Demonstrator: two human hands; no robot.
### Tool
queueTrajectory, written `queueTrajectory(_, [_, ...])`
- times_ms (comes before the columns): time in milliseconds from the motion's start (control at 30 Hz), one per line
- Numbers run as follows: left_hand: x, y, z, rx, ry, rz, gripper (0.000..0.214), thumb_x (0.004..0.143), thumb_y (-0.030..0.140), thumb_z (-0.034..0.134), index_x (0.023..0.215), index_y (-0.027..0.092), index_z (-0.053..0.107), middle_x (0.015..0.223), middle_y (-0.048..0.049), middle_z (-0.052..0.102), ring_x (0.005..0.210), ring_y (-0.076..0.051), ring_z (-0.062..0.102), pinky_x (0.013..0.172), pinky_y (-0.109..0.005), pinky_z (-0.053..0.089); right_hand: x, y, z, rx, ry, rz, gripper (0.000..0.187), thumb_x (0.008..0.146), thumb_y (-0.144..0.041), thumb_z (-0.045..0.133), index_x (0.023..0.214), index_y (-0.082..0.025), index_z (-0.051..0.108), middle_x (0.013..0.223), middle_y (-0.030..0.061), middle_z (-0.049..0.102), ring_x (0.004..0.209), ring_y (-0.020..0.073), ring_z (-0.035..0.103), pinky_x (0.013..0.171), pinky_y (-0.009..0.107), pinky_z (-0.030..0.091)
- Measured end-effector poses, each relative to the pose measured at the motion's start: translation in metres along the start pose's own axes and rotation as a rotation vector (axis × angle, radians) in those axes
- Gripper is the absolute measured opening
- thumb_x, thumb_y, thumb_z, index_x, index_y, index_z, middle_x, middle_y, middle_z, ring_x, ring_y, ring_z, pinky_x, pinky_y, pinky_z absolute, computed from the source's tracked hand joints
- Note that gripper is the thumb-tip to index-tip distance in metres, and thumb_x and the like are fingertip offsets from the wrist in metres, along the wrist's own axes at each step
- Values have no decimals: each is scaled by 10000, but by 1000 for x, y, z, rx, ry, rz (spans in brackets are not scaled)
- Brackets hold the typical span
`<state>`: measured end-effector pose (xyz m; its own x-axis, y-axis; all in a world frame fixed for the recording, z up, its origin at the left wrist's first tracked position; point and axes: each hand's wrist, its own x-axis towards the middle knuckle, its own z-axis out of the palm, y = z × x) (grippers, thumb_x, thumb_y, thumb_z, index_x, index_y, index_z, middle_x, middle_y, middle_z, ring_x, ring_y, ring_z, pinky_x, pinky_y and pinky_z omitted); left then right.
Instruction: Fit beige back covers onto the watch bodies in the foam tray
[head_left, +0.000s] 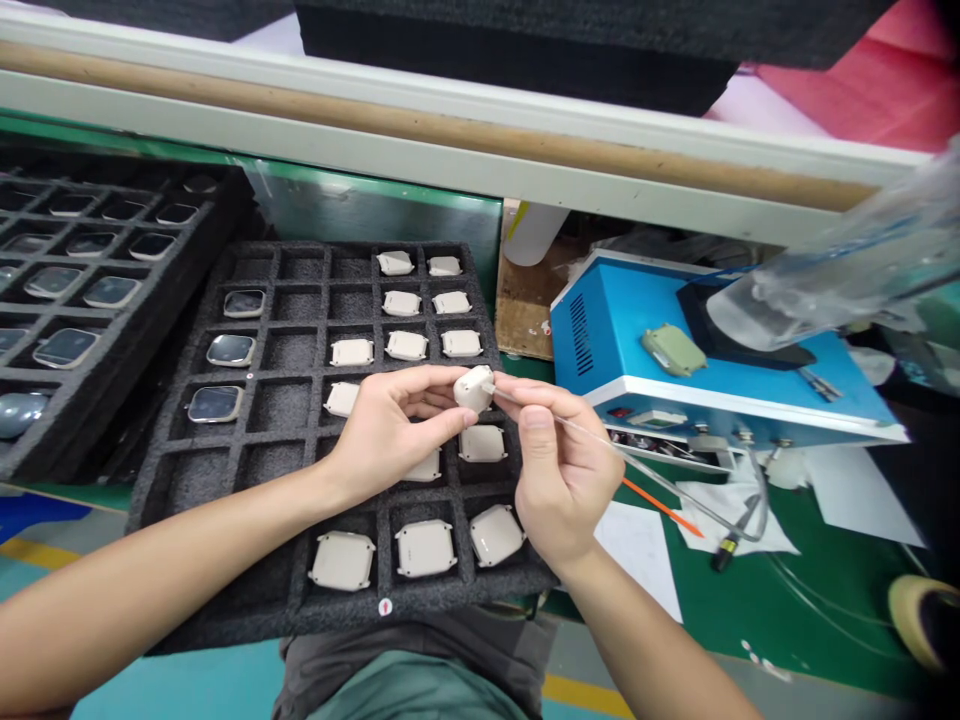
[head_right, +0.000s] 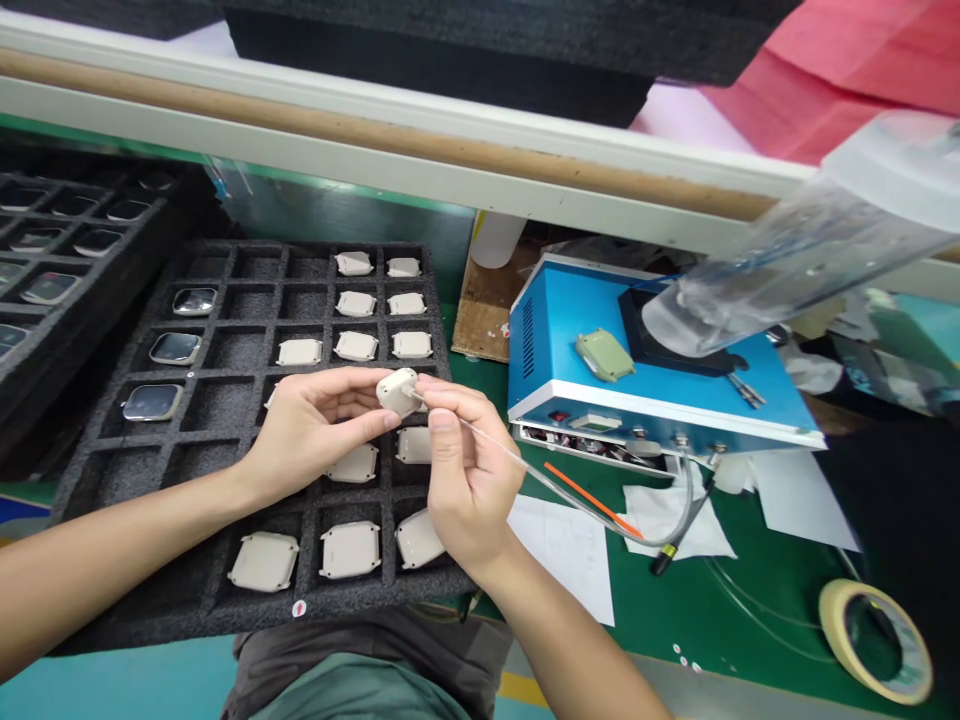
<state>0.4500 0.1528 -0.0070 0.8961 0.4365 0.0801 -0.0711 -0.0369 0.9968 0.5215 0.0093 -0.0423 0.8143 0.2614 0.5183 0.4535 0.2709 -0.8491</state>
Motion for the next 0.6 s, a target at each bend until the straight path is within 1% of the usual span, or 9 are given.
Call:
queueTrajectory(167, [-1,1,1,14,14,-1,359,743,193,889,1096,151,839,955,-59,854,833,-223,804,806,-314,674,0,1,0,-2,-4,2,157,1034,-263,596,1046,-229,748,1097,85,783,1093,263,764,957,492,662])
queueTrajectory(367, [1,3,0,49,14,-13,356,730,213,905,1079,163,847,954,-59,856,835,-236,809,801,-320,679,2,0,0,-15,-22,-7,165,1038,-251,581,1050,-229,744,1087,87,781,1083,250,762,934,457,662])
queueTrajectory(600, [4,5,-2,84,34,-21,394,720,310,932,1087,191,852,1010,-69,853,842,-255,808,831,-379,687,9,-2,0,-16,-46,-29,176,1044,-243,559,1047,-228,733,1078,82,781,1056,212,758,899,377,660])
